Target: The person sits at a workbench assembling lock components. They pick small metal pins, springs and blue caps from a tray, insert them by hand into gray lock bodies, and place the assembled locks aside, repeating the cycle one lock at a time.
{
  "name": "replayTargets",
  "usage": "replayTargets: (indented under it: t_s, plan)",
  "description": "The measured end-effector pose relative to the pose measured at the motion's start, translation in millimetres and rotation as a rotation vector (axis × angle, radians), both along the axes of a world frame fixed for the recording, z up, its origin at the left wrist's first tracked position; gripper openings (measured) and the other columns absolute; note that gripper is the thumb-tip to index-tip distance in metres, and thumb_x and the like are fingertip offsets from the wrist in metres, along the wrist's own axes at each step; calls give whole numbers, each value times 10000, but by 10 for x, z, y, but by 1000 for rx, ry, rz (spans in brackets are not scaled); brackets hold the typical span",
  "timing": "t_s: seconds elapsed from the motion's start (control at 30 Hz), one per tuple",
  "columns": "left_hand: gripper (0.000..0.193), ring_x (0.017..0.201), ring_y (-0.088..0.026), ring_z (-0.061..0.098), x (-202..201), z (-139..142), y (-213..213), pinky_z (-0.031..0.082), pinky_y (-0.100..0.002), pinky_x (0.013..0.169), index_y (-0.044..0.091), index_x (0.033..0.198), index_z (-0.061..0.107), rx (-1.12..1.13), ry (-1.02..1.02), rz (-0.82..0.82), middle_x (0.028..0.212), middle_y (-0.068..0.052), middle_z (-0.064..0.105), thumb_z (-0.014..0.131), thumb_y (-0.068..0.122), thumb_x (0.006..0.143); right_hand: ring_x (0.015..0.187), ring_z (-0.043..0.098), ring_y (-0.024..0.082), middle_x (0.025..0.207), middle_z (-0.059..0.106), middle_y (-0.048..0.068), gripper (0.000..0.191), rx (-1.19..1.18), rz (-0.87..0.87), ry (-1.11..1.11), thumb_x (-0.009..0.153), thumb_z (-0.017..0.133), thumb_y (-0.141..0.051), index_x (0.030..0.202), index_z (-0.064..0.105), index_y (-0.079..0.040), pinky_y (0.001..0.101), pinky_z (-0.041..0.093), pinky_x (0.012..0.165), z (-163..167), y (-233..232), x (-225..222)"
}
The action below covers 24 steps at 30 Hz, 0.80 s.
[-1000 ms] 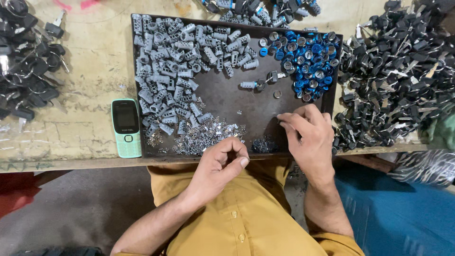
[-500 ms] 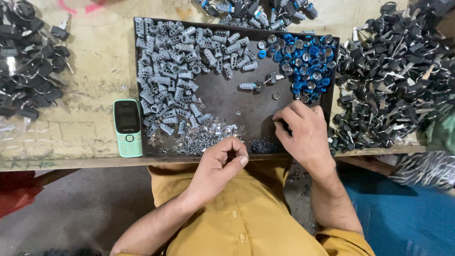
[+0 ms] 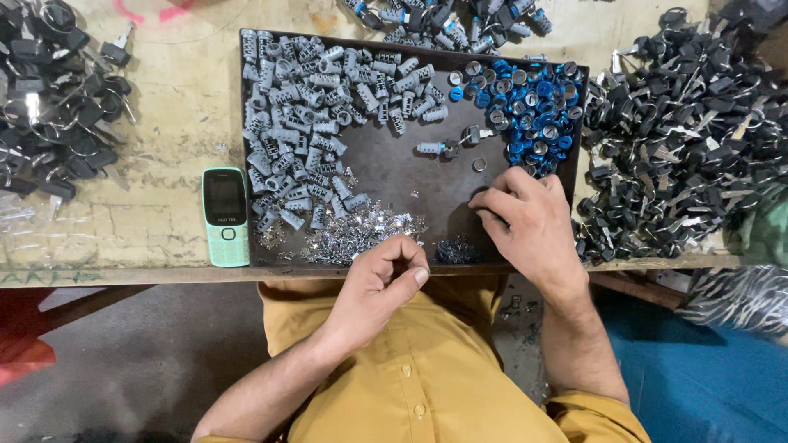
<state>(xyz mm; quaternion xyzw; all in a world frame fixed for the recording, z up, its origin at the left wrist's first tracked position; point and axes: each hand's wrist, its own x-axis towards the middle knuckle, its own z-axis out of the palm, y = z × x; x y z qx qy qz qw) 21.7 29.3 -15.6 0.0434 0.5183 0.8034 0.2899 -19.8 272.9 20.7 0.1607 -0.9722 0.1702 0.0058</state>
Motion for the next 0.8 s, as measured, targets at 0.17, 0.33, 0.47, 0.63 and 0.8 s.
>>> replayTargets:
  t_s: [0.17,0.33,0.47,0.63,0.8]
  plan:
    - [71,803,-49,431,25,-1,-11,382,-223,712,42,945,559,6,15,6,892,36,491,610,56,992,827,602,256,872,605,28,164,29,-1,8,787,814,-112,890,686,-117,413,370,738,80,-40,-46]
    - [52,707,-27,434,66,51,7,361,-196,605,59,975,584,127,-257,59,838,50,508,617,90,1001,794,642,222,930,653,78,161,-545,-31,-89,830,742,3,933,632,-54,319,502,730,214,-385,291]
    - [75,677,-31,464,34,110,-8,376,-195,599,77,1008,584,313,-442,95,821,48,549,613,140,1038,842,643,198,942,661,109,136,-802,-18,-22,893,718,14,971,609,-5,286,527,758,136,-720,523]
    - [84,702,-27,469,25,162,-26,372,-198,609,84,1022,584,385,-462,107,843,48,568,624,155,1045,802,600,140,947,646,102,113,-922,-129,-40,904,707,13,971,616,3,247,492,699,15,-805,574]
    - [74,727,-30,479,40,125,-14,371,-198,616,91,1038,582,382,-460,112,854,56,562,634,143,1035,821,595,133,969,636,108,114,-994,-170,-67,924,701,13,989,607,10,242,497,704,-39,-818,604]
